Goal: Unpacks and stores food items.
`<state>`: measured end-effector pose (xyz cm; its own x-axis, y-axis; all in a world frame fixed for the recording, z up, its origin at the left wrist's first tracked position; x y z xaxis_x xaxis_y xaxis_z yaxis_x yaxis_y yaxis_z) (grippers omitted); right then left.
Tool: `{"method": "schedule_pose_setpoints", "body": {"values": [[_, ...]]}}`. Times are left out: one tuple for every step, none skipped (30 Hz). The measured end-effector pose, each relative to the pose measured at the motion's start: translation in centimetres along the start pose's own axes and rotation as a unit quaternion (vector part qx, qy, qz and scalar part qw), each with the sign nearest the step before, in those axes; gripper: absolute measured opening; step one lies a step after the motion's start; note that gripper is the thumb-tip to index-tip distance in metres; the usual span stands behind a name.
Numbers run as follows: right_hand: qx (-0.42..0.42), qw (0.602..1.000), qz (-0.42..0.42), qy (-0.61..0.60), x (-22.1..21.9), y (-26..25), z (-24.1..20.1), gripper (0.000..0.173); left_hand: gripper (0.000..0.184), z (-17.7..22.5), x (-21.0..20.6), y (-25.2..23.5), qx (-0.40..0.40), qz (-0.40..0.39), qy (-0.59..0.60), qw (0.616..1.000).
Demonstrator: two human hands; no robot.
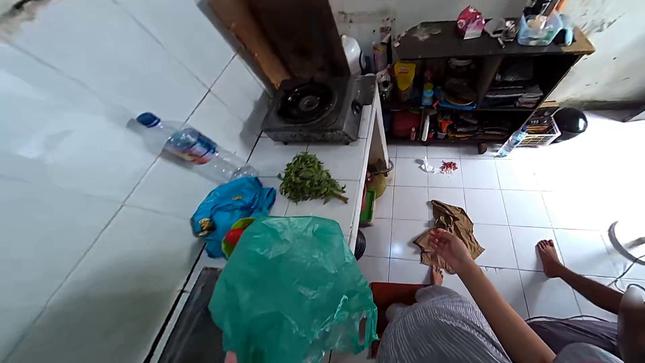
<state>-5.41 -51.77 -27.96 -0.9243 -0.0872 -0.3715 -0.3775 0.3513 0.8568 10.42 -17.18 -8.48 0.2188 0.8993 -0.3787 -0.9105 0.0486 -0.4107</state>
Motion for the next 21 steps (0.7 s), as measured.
{"method": "schedule_pose_setpoints", "body": {"values": [[0.006,1.000,0.005,-0.009,0.8,-0.4,-1.6,0.020,0.020,-0.5,-1.6,0.0,-0.003,0.008,0.008,1.000],[0.013,1.000,0.010,-0.015,1.7,-0.8,-3.2,0.019,0.026,-0.9,-3.8,-0.1,-0.001,0.014,0.002,1.000],[0.018,1.000,0.016,-0.019,2.5,-1.2,-4.8,0.019,0.034,-1.4,-5.9,-0.2,0.002,0.016,-0.001,1.000],[0.020,0.999,0.023,-0.020,3.4,-1.5,-6.4,0.020,0.041,-2.1,-7.8,-0.3,0.005,0.007,0.001,1.000],[0.025,0.999,0.029,-0.020,4.3,-1.7,-7.8,0.021,0.044,-3.0,-9.4,-0.3,0.015,-0.006,0.006,1.000],[0.030,0.999,0.036,-0.019,5.3,-1.9,-9.2,0.022,0.046,-4.0,-10.9,-0.4,0.032,-0.016,0.005,0.999],[0.036,0.998,0.041,-0.019,6.3,-2.2,-10.6,0.023,0.047,-5.0,-12.3,-0.4,0.056,-0.028,-0.003,0.998],[0.041,0.998,0.043,-0.018,7.2,-2.6,-11.8,0.023,0.044,-6.2,-13.7,-0.5,0.077,-0.043,-0.008,0.996],[0.044,0.998,0.047,-0.019,7.9,-3.0,-13.1,0.023,0.037,-7.3,-14.9,-0.6,0.091,-0.063,-0.024,0.994],[0.044,0.997,0.056,-0.018,8.6,-3.3,-14.2,0.022,0.027,-8.3,-16.1,-0.9,0.099,-0.090,-0.060,0.989],[0.043,0.997,0.062,-0.016,9.2,-3.6,-15.2,0.022,0.025,-9.3,-17.5,-1.1,0.102,-0.126,-0.108,0.981],[0.042,0.997,0.068,-0.014,9.6,-3.9,-16.1,0.022,0.030,-10.2,-18.8,-1.4,0.102,-0.157,-0.151,0.971],[0.040,0.996,0.073,-0.016,10.0,-4.2,-16.9,0.022,0.036,-11.3,-20.0,-1.8,0.099,-0.180,-0.175,0.963],[0.040,0.996,0.080,-0.018,10.2,-4.5,-17.7,0.022,0.040,-12.4,-21.0,-2.1,0.099,-0.200,-0.187,0.957],[0.041,0.995,0.085,-0.020,10.3,-4.8,-18.4,0.022,0.041,-13.5,-21.9,-2.5,0.105,-0.213,-0.193,0.952],[0.041,0.995,0.086,-0.026,10.2,-5.2,-19.0,0.023,0.041,-14.8,-22.9,-2.9,0.115,-0.222,-0.194,0.949],[0.042,0.994,0.091,-0.034,10.1,-5.7,-19.6,0.023,0.039,-16.1,-24.0,-3.4,0.128,-0.226,-0.193,0.946],[0.043,0.994,0.096,-0.043,9.9,-6.2,-20.1,0.023,0.038,-17.6,-25.2,-4.0,0.144,-0.227,-0.195,0.943],[0.044,0.993,0.100,-0.052,9.8,-6.9,-20.6,0.023,0.038,-19.2,-26.4,-4.7,0.160,-0.231,-0.199,0.939],[0.045,0.992,0.104,-0.061,9.7,-7.7,-21.1,0.023,0.039,-20.9,-27.8,-5.4,0.174,-0.240,-0.210,0.932],[0.047,0.990,0.109,-0.069,9.7,-8.8,-21.4,0.023,0.042,-22.7,-29.1,-6.2,0.185,-0.262,-0.226,0.920]]}}
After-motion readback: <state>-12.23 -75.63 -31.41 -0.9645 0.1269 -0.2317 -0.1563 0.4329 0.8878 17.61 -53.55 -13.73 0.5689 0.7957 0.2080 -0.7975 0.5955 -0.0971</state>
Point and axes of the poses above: each hand's wrist, its own y-axis away from the middle knuckle, its own x-axis out of the back of the hand, z = x × y, the point moved 3 cm from there along -y, towards the middle knuckle, and after that the axes turned 14 degrees about -x, right-handed, at the moved point
